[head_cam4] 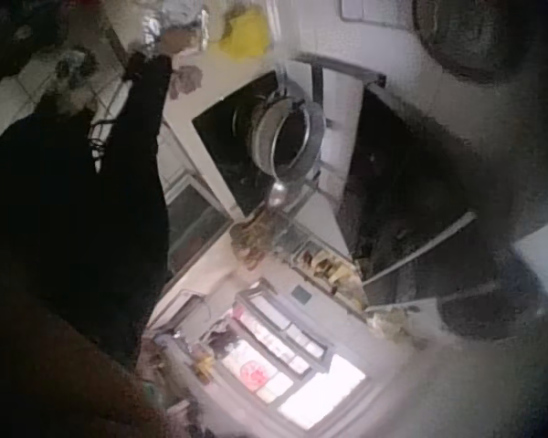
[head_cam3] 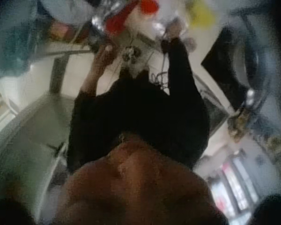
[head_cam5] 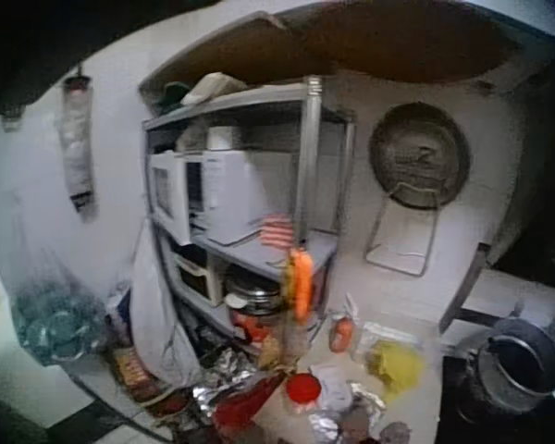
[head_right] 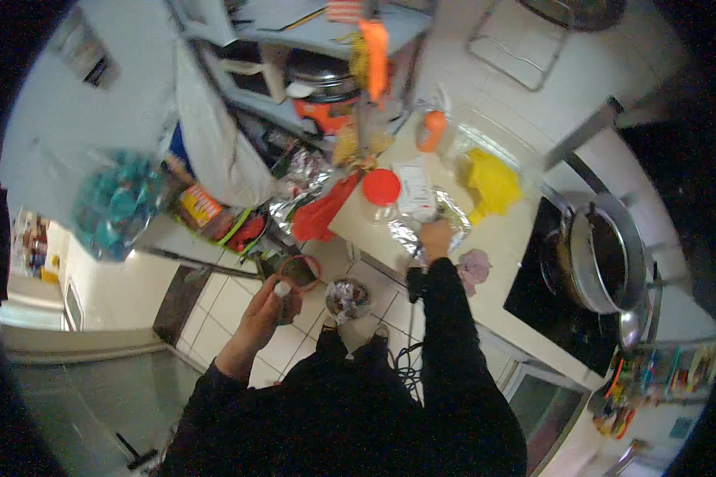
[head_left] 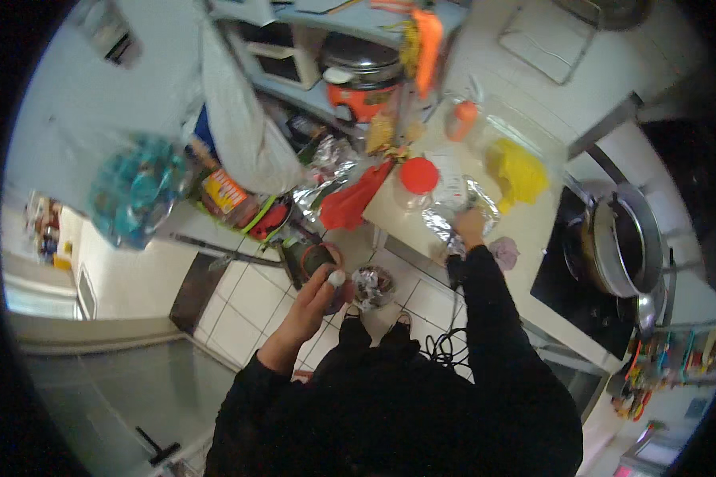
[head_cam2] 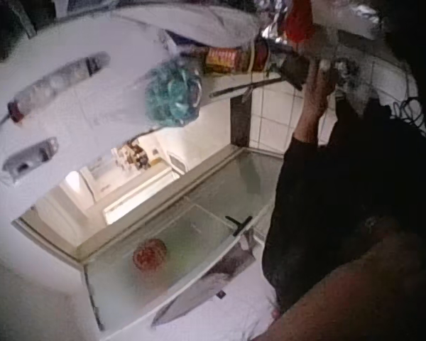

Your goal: The person uses pliers to strip and manipulate a small wire, then moves to a drawer to retrieve additional components. The task involves precise handling of small electronic parts and tools.

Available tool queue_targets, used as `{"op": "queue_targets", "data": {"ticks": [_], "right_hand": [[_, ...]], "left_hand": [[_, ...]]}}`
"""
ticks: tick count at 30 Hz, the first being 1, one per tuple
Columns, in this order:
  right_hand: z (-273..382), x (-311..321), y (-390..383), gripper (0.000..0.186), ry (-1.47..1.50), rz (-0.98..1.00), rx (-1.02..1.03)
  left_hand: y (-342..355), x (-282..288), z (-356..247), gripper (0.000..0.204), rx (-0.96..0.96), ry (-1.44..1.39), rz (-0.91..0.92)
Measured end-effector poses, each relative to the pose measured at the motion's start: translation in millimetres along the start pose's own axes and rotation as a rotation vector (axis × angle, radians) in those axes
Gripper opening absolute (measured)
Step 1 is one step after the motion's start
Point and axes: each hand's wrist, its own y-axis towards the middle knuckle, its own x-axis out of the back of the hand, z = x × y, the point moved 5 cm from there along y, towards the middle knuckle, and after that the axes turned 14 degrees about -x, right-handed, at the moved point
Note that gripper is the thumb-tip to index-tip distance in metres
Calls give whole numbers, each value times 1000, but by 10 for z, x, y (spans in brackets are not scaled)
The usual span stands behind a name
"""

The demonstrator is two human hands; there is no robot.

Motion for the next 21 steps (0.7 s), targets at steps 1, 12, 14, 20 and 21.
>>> {"op": "queue_targets", "data": {"ticks": [1,12,14,20,21], "right_hand": [[-18,167,2,51,218,-108,115],[1019,2304,-1659,23,497,244,745],[1162,2730,-2290,21,371,454,870],[1646,3585,-3525,25,-86,-12,1355],[1685,3637,-3626,30,-153,-66,1412]], "left_hand": [[-32,39,12,32,-4,-33,-110],[263,26,-438,29,-249,-38,224],[258,-11,-567,29,-379,-12,299],[192,-114,-680,26,-277,3,450],[184,-128,-690,26,-232,-6,478]]}}
